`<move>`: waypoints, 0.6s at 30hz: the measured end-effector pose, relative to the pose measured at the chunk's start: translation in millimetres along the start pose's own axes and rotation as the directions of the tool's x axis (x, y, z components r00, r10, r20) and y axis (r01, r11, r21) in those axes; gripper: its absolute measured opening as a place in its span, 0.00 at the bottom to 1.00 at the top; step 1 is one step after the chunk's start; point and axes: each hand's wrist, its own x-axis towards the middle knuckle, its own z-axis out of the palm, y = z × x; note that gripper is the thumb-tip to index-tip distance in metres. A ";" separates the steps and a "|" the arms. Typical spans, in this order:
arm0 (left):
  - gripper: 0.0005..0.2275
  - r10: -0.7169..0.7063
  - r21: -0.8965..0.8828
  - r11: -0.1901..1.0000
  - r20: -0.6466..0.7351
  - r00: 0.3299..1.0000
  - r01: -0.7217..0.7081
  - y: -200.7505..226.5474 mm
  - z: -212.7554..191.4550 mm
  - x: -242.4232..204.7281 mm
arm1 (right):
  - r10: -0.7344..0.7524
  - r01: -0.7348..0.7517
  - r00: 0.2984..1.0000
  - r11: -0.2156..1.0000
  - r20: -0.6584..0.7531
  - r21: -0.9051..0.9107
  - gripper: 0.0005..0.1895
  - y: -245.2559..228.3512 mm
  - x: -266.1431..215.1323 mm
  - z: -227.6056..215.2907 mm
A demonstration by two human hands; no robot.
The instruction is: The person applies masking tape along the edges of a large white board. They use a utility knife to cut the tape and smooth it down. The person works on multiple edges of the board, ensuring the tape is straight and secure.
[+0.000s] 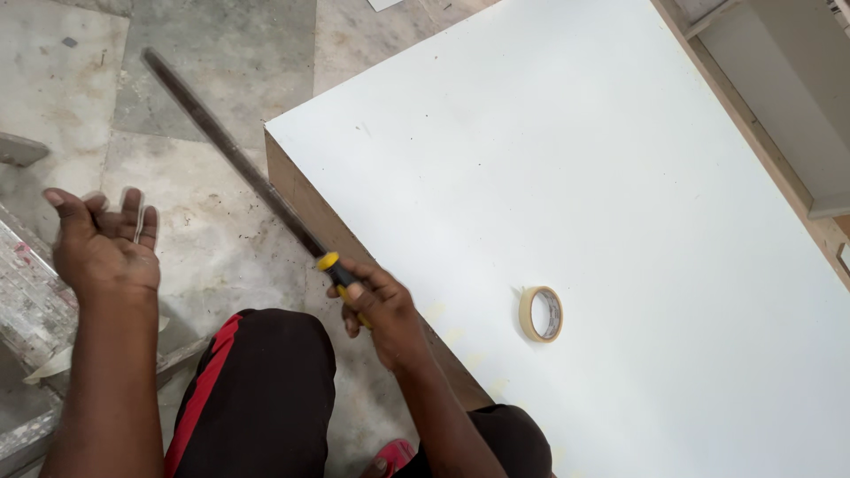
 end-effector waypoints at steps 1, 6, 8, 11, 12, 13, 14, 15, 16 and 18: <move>0.14 -0.018 0.045 0.999 -0.063 0.998 0.021 -6.1 -6.3 0.7 | 0.035 -0.034 0.999 0.998 -0.014 0.060 0.25 0.0 2.7 -4.4; 0.08 0.049 0.293 0.951 0.159 0.986 -0.094 -26.7 -23.8 7.1 | -0.020 -0.009 0.976 0.992 -0.217 -0.129 0.28 -9.5 57.9 -50.3; 0.07 0.099 0.401 0.903 0.161 0.982 -0.157 -35.9 -27.3 3.4 | -0.123 0.062 0.966 0.964 -0.226 -0.260 0.28 -15.2 83.6 -77.2; 0.08 0.079 0.544 0.833 0.064 0.995 -0.101 -45.1 -33.7 -4.2 | -0.200 0.010 0.910 0.885 -0.362 -0.465 0.25 -21.9 111.8 -117.8; 0.10 0.083 0.543 0.831 0.097 0.992 -0.122 -45.4 -36.9 -4.7 | -0.299 0.057 0.891 0.821 -0.342 -0.569 0.24 -22.5 117.2 -129.1; 0.12 0.083 0.543 0.828 0.127 0.988 -0.140 -47.3 -40.1 -5.6 | -0.391 0.096 0.866 0.741 -0.312 -0.665 0.23 -22.9 120.9 -138.7; 0.15 0.084 0.543 0.825 0.158 0.984 -0.158 -48.1 -41.5 -5.2 | -0.478 0.128 0.836 0.648 -0.269 -0.751 0.22 -22.9 124.0 -145.5; 0.12 0.099 0.565 0.805 0.173 0.980 -0.181 -47.6 -41.4 -5.2 | -0.481 0.084 0.829 0.610 -0.285 -0.788 0.22 -23.0 125.5 -150.4; 0.09 0.113 0.586 0.784 0.189 0.975 -0.204 -46.5 -40.3 -6.9 | -0.485 0.038 0.822 0.570 -0.299 -0.821 0.22 -24.0 126.0 -154.3; 0.08 0.090 0.586 0.780 0.240 0.967 -0.218 -41.5 -32.8 -11.6 | -0.509 -0.043 0.810 0.444 -0.292 -0.895 0.22 -28.0 128.5 -158.9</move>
